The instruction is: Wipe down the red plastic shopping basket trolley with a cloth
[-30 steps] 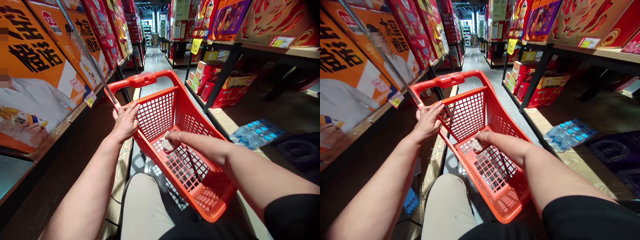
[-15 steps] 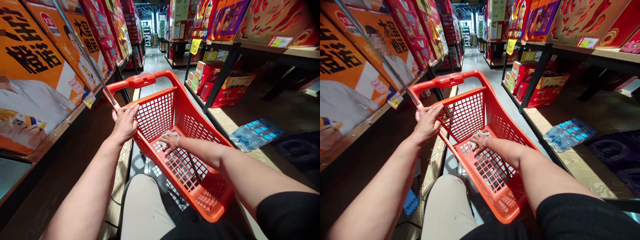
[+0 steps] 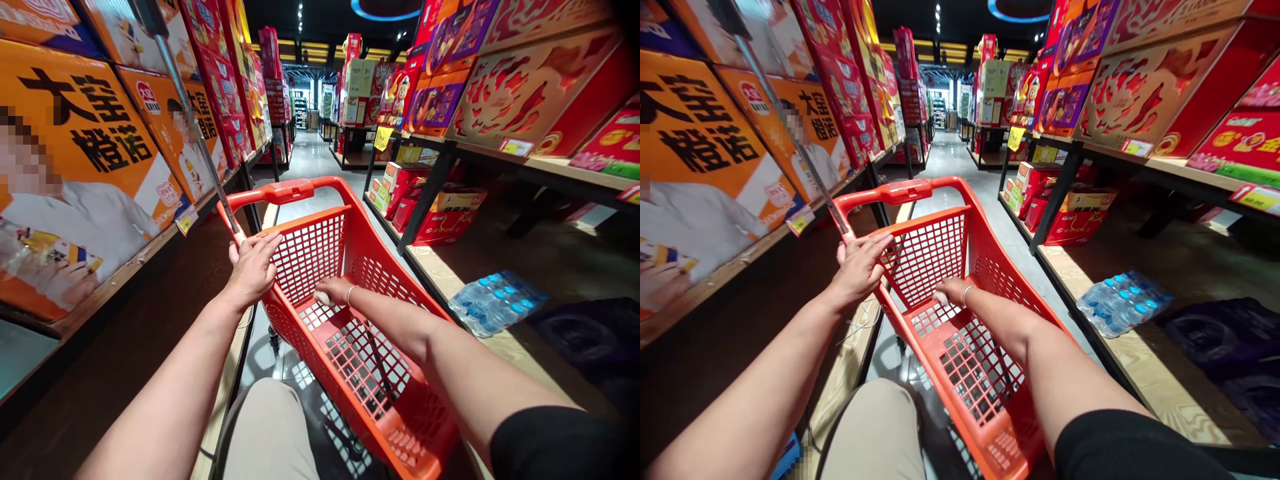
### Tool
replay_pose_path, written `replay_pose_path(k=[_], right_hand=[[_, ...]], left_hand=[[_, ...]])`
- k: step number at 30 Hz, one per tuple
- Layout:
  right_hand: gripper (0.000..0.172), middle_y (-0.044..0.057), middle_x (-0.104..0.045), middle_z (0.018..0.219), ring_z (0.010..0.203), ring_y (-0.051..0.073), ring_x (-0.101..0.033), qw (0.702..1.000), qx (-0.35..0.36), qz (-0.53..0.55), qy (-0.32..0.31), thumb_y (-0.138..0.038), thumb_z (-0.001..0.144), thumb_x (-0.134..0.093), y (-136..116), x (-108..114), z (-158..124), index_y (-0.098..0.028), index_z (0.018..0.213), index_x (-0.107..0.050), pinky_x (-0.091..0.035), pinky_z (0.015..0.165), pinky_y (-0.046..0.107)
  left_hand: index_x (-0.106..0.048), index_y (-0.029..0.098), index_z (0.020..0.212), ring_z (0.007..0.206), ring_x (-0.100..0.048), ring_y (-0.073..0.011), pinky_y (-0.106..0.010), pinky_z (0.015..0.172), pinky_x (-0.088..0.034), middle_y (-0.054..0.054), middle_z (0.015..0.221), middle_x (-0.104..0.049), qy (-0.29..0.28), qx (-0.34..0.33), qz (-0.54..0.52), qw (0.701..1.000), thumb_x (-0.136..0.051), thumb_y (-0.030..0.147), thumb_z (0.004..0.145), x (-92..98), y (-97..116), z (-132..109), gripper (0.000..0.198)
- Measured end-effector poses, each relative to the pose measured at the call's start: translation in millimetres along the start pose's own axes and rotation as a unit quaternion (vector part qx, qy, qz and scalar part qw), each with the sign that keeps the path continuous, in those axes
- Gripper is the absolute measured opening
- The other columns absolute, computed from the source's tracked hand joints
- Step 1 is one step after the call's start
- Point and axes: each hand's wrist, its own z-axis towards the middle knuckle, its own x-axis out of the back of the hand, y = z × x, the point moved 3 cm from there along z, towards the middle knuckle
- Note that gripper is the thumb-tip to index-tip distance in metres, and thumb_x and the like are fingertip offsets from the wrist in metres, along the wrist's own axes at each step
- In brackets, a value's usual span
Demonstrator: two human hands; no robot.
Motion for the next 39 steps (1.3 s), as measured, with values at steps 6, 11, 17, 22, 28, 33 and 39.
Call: replay_pose_path(k=[6,11,17,22,28,33,39], right_hand=[[0.047,0.01,-0.047,0.144,0.126,0.027,-0.043,0.957,-0.048,0.002,0.285,-0.022,0.097,-0.055,18.4,96.7,27.0,-0.027,0.143,-0.053,-0.041,0.108,0.044],[0.041,0.004,-0.038,0.153,0.138,0.03,-0.032,0.965,-0.092,-0.02,0.243,-0.02,0.098,-0.05,27.1,67.3,30.1,-0.034,0.136,-0.058,-0.045,0.106,0.045],[0.049,0.01,-0.048,0.146,0.129,0.028,-0.042,0.997,-0.071,-0.023,0.024,-0.006,0.094,-0.047,27.6,-33.9,-3.3,-0.028,0.138,-0.055,-0.045,0.105,0.043],[0.06,0.015,-0.044,0.146,0.123,0.025,-0.051,0.994,-0.088,-0.008,-0.058,-0.013,0.087,-0.063,31.4,-57.8,-11.9,-0.018,0.144,-0.043,-0.045,0.102,0.037],[0.088,0.019,-0.033,0.155,0.129,0.031,-0.052,0.982,-0.088,-0.001,-0.167,-0.016,0.069,-0.08,24.4,-55.9,-10.7,-0.02,0.148,-0.041,-0.044,0.105,0.041],[0.104,0.018,-0.026,0.165,0.148,0.039,-0.035,0.969,-0.079,-0.009,-0.234,-0.02,0.068,-0.079,10.9,-57.2,-22.0,-0.025,0.159,-0.03,-0.035,0.117,0.051],[0.102,0.019,-0.053,0.148,0.134,0.032,-0.054,0.962,-0.091,-0.022,-0.256,-0.026,0.059,-0.084,6.4,-51.8,-13.1,-0.02,0.152,-0.043,-0.048,0.104,0.042]], left_hand=[[-0.055,0.024,0.146,0.135,-0.045,-0.0362,-0.075,0.117,-0.014,-0.008,0.149,-0.058,0.003,0.0,-0.005,1.0,-0.043,0.018,0.082,0.6,1.3,-0.4,0.066],[-0.055,0.023,0.146,0.133,-0.046,-0.0363,-0.075,0.115,-0.017,-0.008,0.149,-0.058,0.008,-0.005,-0.006,1.0,-0.043,0.017,0.081,0.5,0.4,-2.3,0.067],[-0.054,0.024,0.147,0.134,-0.046,-0.0362,-0.075,0.117,-0.013,-0.007,0.15,-0.058,0.013,-0.004,-0.009,1.0,-0.043,0.019,0.081,0.6,-0.9,-4.7,0.067],[-0.053,0.025,0.148,0.135,-0.045,-0.0365,-0.074,0.117,-0.012,-0.007,0.149,-0.058,0.008,-0.003,-0.016,1.0,-0.043,0.019,0.081,0.9,-0.5,-5.0,0.068],[-0.052,0.028,0.149,0.134,-0.045,-0.0361,-0.073,0.117,-0.01,-0.006,0.15,-0.057,0.007,-0.009,-0.022,1.0,-0.044,0.018,0.08,2.7,0.2,-5.1,0.07],[-0.053,0.028,0.148,0.133,-0.046,-0.0359,-0.072,0.118,-0.01,-0.007,0.149,-0.057,0.01,-0.013,-0.022,1.0,-0.044,0.017,0.079,4.8,2.9,-7.0,0.07],[-0.052,0.029,0.148,0.134,-0.046,-0.0353,-0.073,0.117,-0.012,-0.006,0.15,-0.057,0.013,-0.014,-0.023,1.0,-0.043,0.017,0.081,5.4,4.7,-12.8,0.069]])
